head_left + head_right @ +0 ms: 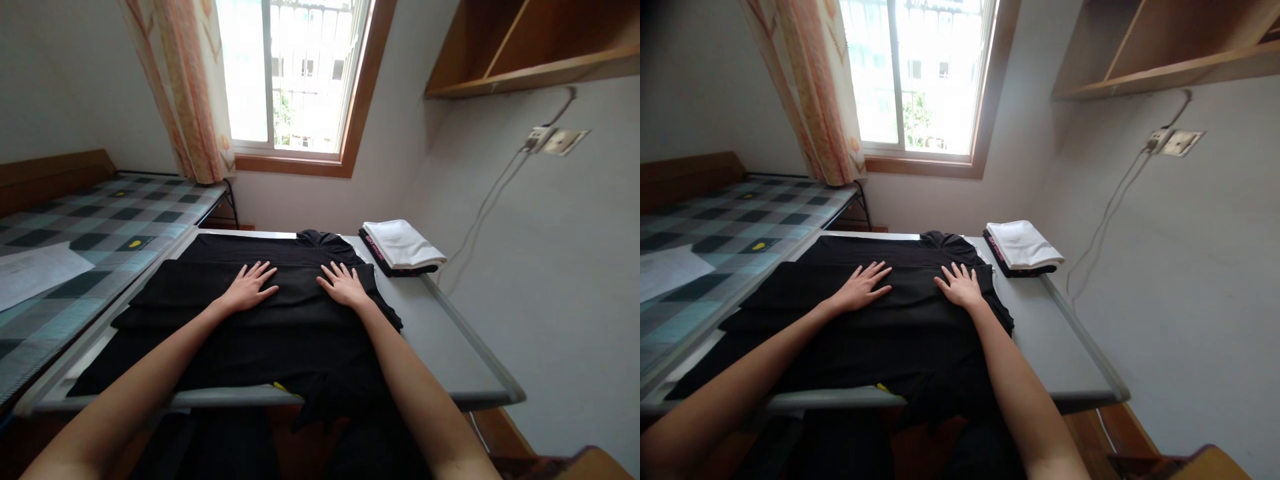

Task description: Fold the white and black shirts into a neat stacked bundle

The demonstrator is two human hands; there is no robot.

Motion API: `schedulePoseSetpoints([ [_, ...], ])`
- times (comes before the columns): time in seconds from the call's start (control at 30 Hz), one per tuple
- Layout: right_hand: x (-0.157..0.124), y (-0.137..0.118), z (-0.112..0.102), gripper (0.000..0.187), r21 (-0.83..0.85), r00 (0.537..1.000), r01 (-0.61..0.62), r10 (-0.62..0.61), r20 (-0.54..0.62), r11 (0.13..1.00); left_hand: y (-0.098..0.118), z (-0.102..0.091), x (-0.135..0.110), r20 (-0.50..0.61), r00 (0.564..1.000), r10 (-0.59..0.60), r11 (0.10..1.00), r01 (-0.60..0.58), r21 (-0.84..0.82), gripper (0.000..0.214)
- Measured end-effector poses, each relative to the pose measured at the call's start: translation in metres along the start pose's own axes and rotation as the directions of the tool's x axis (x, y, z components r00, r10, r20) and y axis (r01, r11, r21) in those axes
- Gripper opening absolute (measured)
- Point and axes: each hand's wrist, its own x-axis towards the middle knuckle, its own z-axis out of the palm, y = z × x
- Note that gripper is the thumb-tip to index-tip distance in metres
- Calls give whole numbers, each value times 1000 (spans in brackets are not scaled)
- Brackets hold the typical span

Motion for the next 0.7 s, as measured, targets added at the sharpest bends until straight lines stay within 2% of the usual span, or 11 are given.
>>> schedulePoseSetpoints([
  [0.17,2,5,0,72,19,1000,8,-8,-19,1000,-46,-12,-14,-38,980,-193,977,196,86,71],
  [0.3,3,5,1,71,23,999,20,-19,-45,1000,-102,-28,-32,-1,913,-407,905,404,137,73],
  [0.4,3,4,1,70,31,998,28,-26,-59,999,-141,-42,-44,13,905,-425,883,412,224,70],
  [0.47,2,4,1,70,35,998,29,-27,-64,999,-160,-51,-51,7,907,-420,874,403,272,65],
  [0.6,2,4,0,70,34,998,31,-29,-64,999,-182,-64,-58,-49,893,-447,846,440,303,61],
  [0.7,2,3,0,70,33,997,33,-30,-69,999,-193,-69,-60,-125,857,-500,833,516,201,65],
])
